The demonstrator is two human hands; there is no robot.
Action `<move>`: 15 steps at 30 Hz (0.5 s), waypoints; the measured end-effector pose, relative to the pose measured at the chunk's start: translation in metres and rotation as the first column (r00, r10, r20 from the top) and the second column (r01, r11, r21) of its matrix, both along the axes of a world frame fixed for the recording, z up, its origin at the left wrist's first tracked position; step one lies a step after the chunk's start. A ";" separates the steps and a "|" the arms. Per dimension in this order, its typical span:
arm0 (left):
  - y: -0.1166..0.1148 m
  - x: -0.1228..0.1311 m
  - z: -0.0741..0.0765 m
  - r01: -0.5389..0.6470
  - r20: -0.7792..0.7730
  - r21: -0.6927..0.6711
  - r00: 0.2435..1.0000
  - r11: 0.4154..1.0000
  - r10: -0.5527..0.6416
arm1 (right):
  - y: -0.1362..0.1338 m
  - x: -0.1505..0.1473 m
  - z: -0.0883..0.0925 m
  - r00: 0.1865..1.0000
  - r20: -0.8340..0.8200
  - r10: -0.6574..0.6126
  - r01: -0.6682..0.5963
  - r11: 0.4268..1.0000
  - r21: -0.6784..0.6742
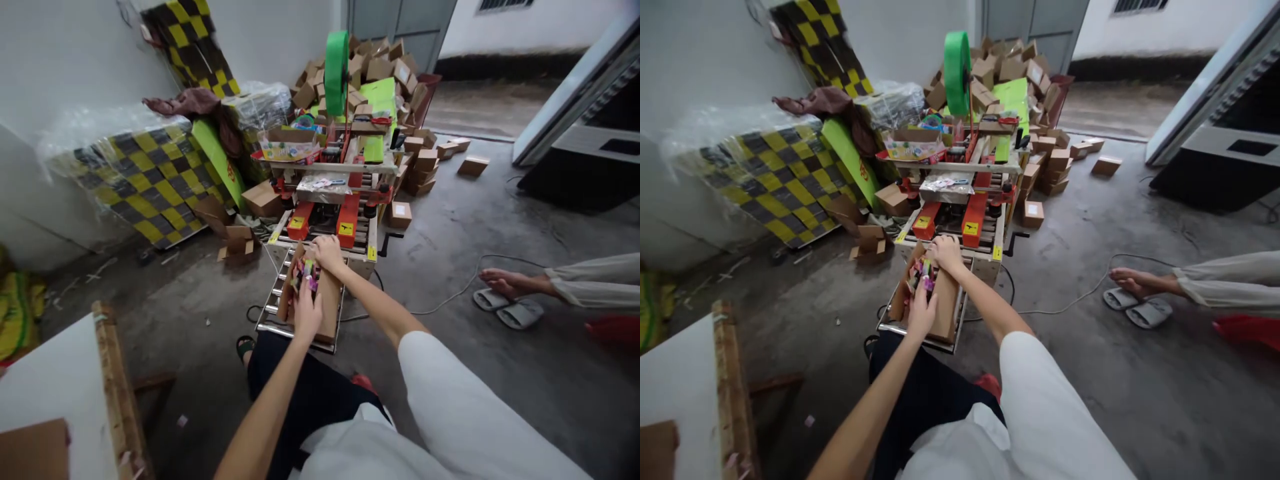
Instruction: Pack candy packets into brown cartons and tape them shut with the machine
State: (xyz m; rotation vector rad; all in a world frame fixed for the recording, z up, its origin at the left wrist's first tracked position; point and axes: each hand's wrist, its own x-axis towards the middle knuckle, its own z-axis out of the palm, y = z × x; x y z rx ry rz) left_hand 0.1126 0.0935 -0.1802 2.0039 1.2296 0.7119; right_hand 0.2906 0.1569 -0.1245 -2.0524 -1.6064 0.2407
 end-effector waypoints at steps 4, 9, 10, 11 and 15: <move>-0.022 0.021 -0.005 -0.164 0.062 0.086 0.985 0.983 0.159 | -0.047 -0.023 -0.028 0.940 -0.244 -0.240 0.262 0.963 0.062; -0.052 0.005 0.041 -0.068 0.107 0.287 0.994 0.955 0.039 | -0.096 -0.050 -0.045 0.960 -0.209 -0.189 0.165 0.978 -0.126; -0.053 -0.005 0.055 -0.053 0.116 0.351 0.993 0.935 0.013 | -0.097 -0.052 -0.040 0.970 -0.159 -0.183 0.155 0.973 -0.171; -0.049 -0.016 0.067 -0.062 0.137 0.405 0.991 0.912 0.006 | -0.097 -0.053 -0.034 0.980 -0.111 -0.166 0.141 0.969 -0.204; 0.012 -0.052 0.080 -0.232 0.249 0.293 0.955 0.927 0.160 | -0.088 -0.054 -0.013 0.999 0.027 -0.030 0.035 0.978 -0.207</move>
